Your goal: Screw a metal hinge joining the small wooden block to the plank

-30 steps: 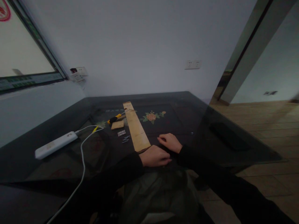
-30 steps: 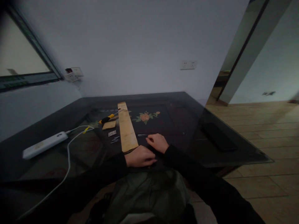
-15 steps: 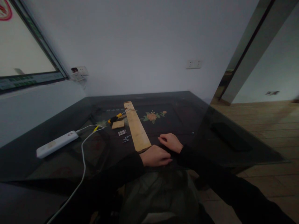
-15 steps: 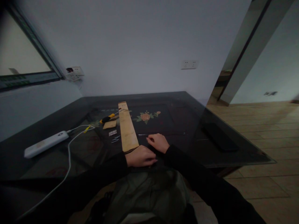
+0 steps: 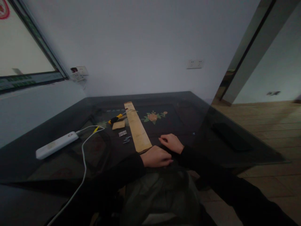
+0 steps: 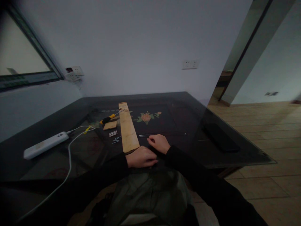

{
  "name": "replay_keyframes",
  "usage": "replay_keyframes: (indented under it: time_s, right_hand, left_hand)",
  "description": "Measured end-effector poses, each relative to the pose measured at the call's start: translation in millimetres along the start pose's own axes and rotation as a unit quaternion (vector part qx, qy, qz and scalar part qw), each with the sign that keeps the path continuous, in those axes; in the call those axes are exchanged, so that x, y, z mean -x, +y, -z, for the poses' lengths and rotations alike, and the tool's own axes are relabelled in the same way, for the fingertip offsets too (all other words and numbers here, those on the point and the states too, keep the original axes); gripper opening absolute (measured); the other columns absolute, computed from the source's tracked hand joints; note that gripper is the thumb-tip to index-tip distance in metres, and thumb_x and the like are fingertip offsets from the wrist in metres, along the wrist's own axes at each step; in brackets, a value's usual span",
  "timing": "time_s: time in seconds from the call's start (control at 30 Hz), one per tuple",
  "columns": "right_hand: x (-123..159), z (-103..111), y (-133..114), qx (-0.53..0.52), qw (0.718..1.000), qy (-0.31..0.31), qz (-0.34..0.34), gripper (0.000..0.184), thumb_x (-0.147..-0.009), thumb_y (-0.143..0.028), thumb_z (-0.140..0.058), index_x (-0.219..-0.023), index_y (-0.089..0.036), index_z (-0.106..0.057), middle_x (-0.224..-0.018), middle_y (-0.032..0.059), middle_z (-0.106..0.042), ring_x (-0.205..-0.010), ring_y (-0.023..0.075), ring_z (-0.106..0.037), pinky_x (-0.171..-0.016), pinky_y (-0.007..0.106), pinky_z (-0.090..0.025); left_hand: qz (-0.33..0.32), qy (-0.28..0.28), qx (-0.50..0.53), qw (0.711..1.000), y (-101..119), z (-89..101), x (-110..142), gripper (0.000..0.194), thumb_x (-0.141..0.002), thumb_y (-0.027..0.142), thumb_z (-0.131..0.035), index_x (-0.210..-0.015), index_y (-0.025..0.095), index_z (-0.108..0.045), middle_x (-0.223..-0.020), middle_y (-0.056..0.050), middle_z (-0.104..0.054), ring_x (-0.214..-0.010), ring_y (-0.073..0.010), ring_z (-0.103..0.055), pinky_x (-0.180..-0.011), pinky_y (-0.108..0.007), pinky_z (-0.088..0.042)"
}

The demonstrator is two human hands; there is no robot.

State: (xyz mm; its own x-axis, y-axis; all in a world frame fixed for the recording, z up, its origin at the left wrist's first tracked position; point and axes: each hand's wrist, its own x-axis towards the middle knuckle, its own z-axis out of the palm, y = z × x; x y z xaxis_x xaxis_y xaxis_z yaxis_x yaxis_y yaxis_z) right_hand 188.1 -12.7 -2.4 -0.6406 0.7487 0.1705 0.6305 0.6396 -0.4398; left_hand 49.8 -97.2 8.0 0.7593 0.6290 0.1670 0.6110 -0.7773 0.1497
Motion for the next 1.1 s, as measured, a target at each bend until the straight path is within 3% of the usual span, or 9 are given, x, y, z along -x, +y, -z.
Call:
replay_keyframes:
  time_s: [0.47,0.87,0.97,1.03,1.1]
  right_hand:
    - [0,0,1,0.008,1.000,-0.003,0.003,0.036,-0.093,-0.038,-0.044,-0.067,-0.019,-0.060,-0.063,0.0010,-0.059,-0.059,0.0111,-0.044,-0.057,0.026,-0.021]
    - [0,-1,1,0.003,1.000,-0.002,0.002,0.036,-0.093,-0.038,-0.044,-0.067,-0.018,-0.060,-0.063,0.0009,-0.057,-0.058,0.0109,-0.042,-0.057,0.026,-0.020]
    - [0,-1,2,0.001,1.000,0.000,0.000,0.036,-0.093,-0.038,-0.044,-0.065,-0.018,-0.059,-0.062,0.0004,-0.056,-0.058,0.0107,-0.041,-0.057,0.027,-0.019]
    - [-1,-2,3,0.002,1.000,-0.004,-0.003,0.036,-0.092,-0.037,-0.045,-0.064,-0.018,-0.057,-0.061,-0.0001,-0.055,-0.058,0.0106,-0.040,-0.057,0.026,-0.019]
    - [-2,-1,3,-0.001,1.000,-0.009,-0.002,0.035,-0.092,-0.038,-0.045,-0.064,-0.019,-0.055,-0.061,-0.0005,-0.053,-0.058,0.0105,-0.040,-0.057,0.026,-0.020]
  left_hand:
    - [-0.015,0.006,-0.015,1.000,-1,-0.3,1,0.032,-0.096,0.033,-0.047,-0.071,0.018,-0.060,-0.066,-0.001,-0.065,-0.061,-0.0113,-0.058,-0.056,-0.024,-0.034]
    - [-0.068,0.035,-0.052,0.996,2,-1.4,4,0.035,-0.097,0.034,-0.041,-0.072,0.019,-0.060,-0.067,-0.003,-0.063,-0.063,-0.0124,-0.057,-0.059,-0.026,-0.039]
    - [-0.035,0.064,-0.028,0.997,-2,13.3,9,0.038,-0.098,0.036,-0.038,-0.073,0.019,-0.060,-0.068,-0.004,-0.064,-0.067,-0.0130,-0.058,-0.064,-0.025,-0.041]
    - [0.030,0.108,-0.012,0.994,-16,30.0,17,0.039,-0.098,0.037,-0.037,-0.073,0.018,-0.060,-0.068,-0.004,-0.063,-0.067,-0.0132,-0.058,-0.064,-0.025,-0.040]
    - [0.131,0.165,-0.006,0.978,-45,49.6,30,0.039,-0.098,0.037,-0.037,-0.071,0.018,-0.058,-0.066,-0.003,-0.060,-0.063,-0.0130,-0.055,-0.062,-0.025,-0.038]
